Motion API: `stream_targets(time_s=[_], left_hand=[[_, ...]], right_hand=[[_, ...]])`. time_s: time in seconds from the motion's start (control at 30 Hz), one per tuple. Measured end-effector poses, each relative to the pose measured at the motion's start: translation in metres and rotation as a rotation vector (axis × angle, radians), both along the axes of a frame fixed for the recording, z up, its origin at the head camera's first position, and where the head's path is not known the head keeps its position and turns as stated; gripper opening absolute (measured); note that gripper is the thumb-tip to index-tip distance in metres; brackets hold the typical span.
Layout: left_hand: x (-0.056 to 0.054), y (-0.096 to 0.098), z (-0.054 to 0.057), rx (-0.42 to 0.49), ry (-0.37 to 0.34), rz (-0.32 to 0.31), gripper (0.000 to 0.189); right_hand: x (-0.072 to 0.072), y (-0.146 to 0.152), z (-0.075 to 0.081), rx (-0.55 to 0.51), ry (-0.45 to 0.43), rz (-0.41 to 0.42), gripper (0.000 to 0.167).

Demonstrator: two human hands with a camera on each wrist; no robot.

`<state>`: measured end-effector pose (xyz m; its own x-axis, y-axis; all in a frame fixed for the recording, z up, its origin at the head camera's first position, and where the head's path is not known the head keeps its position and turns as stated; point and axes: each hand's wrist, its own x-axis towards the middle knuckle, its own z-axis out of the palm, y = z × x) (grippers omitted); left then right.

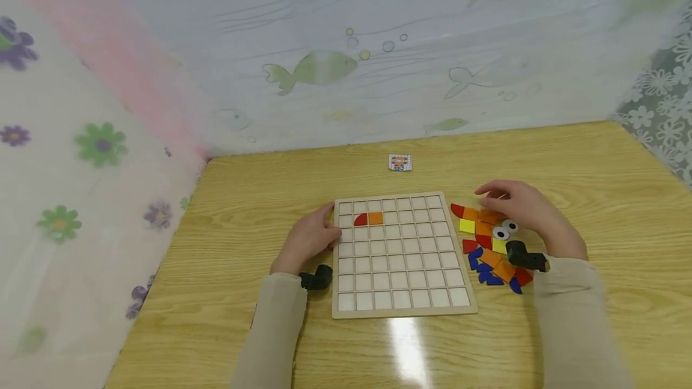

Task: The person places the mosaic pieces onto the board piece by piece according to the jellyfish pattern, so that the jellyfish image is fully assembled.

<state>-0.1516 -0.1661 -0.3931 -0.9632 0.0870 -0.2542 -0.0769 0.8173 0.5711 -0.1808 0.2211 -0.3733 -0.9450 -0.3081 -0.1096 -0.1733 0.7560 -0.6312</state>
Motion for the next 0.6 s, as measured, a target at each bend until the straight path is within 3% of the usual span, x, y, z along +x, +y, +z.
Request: stream_targets(time_s=[0.23,0.6], left_hand=[[-0.001,0.0,-0.001,0.0,0.005,-0.002,0.069],[-0.001,0.0,-0.004,-0.023,0.017,-0.011,0.067]], right_hand=[[0.002,0.018,-0.001,0.045,-0.04,-0.077,0.038],[0.003,0.035,-0.011,0.075,-0.099,-0.078,0.047]])
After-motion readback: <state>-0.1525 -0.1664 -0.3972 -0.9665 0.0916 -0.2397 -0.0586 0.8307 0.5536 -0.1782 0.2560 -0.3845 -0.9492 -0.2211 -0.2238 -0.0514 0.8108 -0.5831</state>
